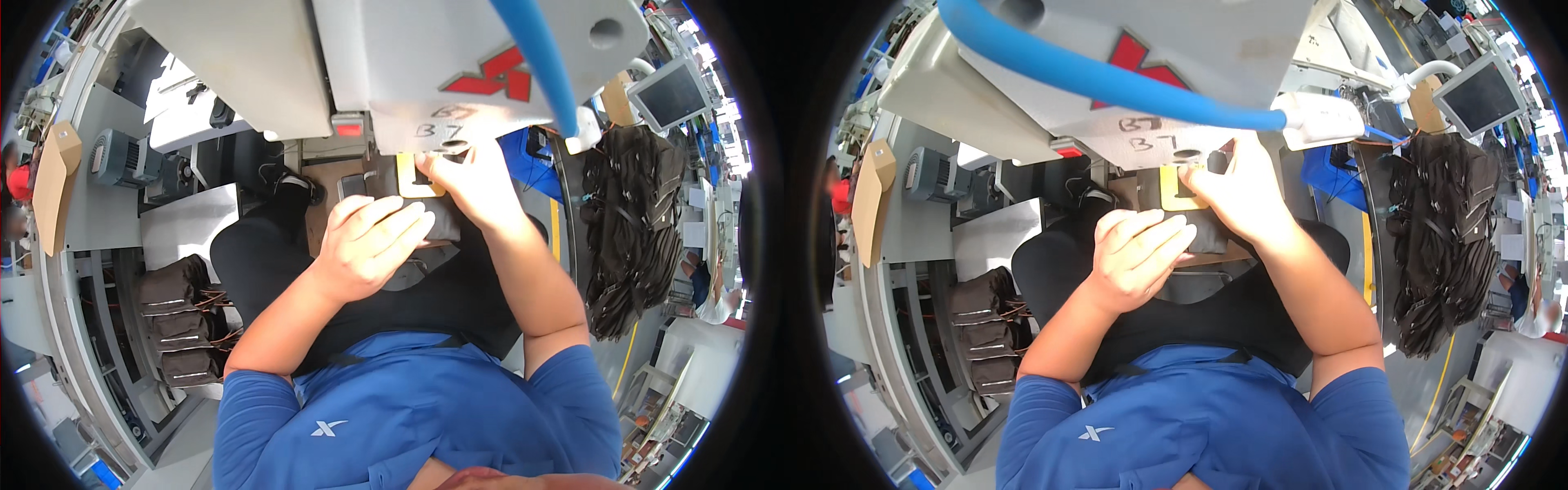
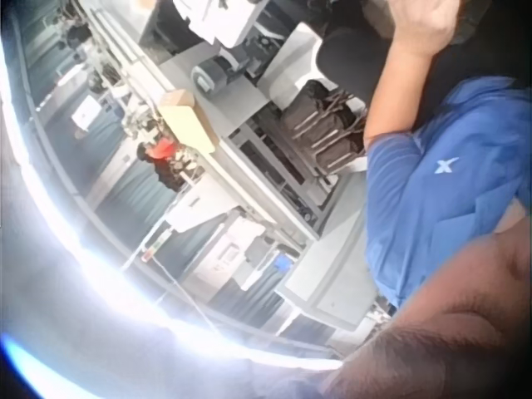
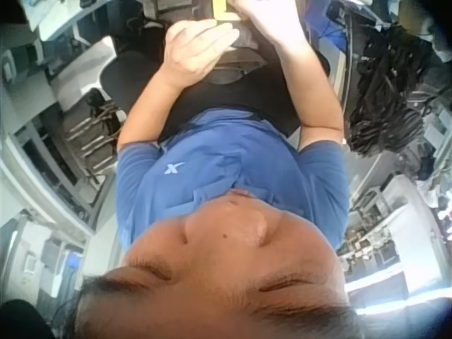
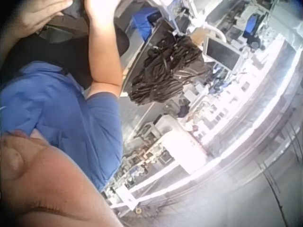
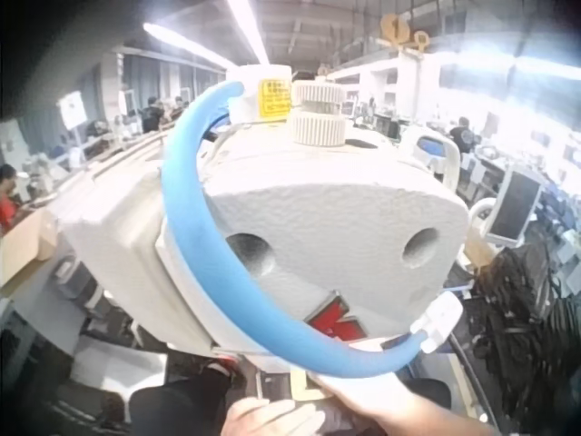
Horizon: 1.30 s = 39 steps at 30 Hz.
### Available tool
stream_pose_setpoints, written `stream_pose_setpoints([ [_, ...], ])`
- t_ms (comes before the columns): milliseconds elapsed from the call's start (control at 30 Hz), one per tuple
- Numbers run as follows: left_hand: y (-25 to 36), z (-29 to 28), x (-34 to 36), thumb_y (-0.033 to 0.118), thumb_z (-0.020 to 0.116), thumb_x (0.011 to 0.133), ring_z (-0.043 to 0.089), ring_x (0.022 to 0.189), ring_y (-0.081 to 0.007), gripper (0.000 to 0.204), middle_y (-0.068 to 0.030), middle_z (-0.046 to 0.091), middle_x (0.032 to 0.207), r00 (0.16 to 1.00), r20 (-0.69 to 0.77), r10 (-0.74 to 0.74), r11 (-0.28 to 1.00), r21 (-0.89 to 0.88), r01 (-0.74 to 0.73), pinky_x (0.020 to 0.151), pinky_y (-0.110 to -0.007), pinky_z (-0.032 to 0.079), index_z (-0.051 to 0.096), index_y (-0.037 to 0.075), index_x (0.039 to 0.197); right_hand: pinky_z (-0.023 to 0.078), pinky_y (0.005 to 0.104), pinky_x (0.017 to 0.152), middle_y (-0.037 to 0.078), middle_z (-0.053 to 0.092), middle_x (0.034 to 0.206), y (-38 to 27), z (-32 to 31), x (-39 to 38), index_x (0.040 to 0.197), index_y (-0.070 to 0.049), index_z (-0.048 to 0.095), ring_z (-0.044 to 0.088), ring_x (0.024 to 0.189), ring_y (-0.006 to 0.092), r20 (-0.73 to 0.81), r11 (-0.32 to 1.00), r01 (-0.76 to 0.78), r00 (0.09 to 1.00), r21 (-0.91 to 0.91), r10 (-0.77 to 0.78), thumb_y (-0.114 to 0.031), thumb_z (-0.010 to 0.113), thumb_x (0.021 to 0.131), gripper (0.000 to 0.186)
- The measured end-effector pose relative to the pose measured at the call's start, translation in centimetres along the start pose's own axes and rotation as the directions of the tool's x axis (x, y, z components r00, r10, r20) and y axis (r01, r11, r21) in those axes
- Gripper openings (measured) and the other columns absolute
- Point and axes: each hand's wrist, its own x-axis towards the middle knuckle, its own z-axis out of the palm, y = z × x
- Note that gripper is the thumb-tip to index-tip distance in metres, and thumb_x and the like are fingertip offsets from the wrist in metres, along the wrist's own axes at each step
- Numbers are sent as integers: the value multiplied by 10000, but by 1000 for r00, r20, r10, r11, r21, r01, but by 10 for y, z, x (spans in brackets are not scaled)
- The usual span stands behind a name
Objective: Sewing and assembling components of a leather bag using an industrial sewing machine.
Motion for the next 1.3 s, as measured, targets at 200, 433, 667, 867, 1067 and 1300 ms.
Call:
stream_pose_setpoints([
  [200, -3, 0, 7, 122, 823, 728, 673, 948, -203, 304, -38, 742, 1014, 997, -58, 56, 995, -76, -61, 830, -369, 497, 777, 66, 1023, 489, 361, 869, 107, 599, 992, 15, 3, 1, 1074, 8, 538, 573, 949, 202, -101, 999, 17, 995, -38, -20, -193, 825, 763, 468],
  [433, 4, -25, -6, 73, 698, 902, 485, 656, -173, 268, -68, 550, 705, 814, 40, -580, 750, -363, 552, 619, -307, 395, 544, 29, 687, 316, 236, 527, -80, 435, 615, 4, -8, -65, 672, -69, 550, 355, 602, 22, -83, 998, -67, 994, 7, 68, -248, 751, 935, 376],
  [667, 3, -24, 0, 119, 720, 948, 397, 625, -12, 303, 73, 518, 659, 470, 552, -688, 238, -441, 866, 562, -222, 308, 575, 47, 691, 321, 250, 514, -64, 469, 615, 13, -5, -70, 700, -58, 562, 377, 595, 23, 68, 981, -136, 990, 142, 127, -249, 705, 969, 360],
  [867, 7, -24, -4, 56, 728, 927, 388, 588, -1, 319, 69, 505, 638, 443, 585, -679, 23, -586, 810, 516, -227, 297, 558, 38, 657, 311, 247, 512, -66, 465, 622, 14, -7, -72, 709, -63, 547, 367, 591, 18, 89, 949, -114, 992, 295, 92, -222, 690, 975, 341],
  [1067, 0, -29, -8, -19, 704, 889, 485, 608, -51, 230, 0, 591, 671, 420, 627, -656, -29, -577, 816, 607, -231, 383, 593, 42, 697, 310, 251, 511, -62, 453, 604, 12, -6, -75, 700, -52, 557, 370, 589, 19, 73, 957, -142, 989, 255, 127, -215, 693, 971, 345],
  [1300, 0, -21, -10, -6, 715, 891, 413, 617, -19, 283, 46, 530, 661, 449, 613, -650, -84, -645, 759, 557, -231, 314, 561, 42, 659, 312, 256, 509, -59, 453, 597, 10, -4, -75, 689, -48, 560, 376, 588, 19, 68, 940, -153, 988, 306, 139, -231, 704, 966, 362],
])
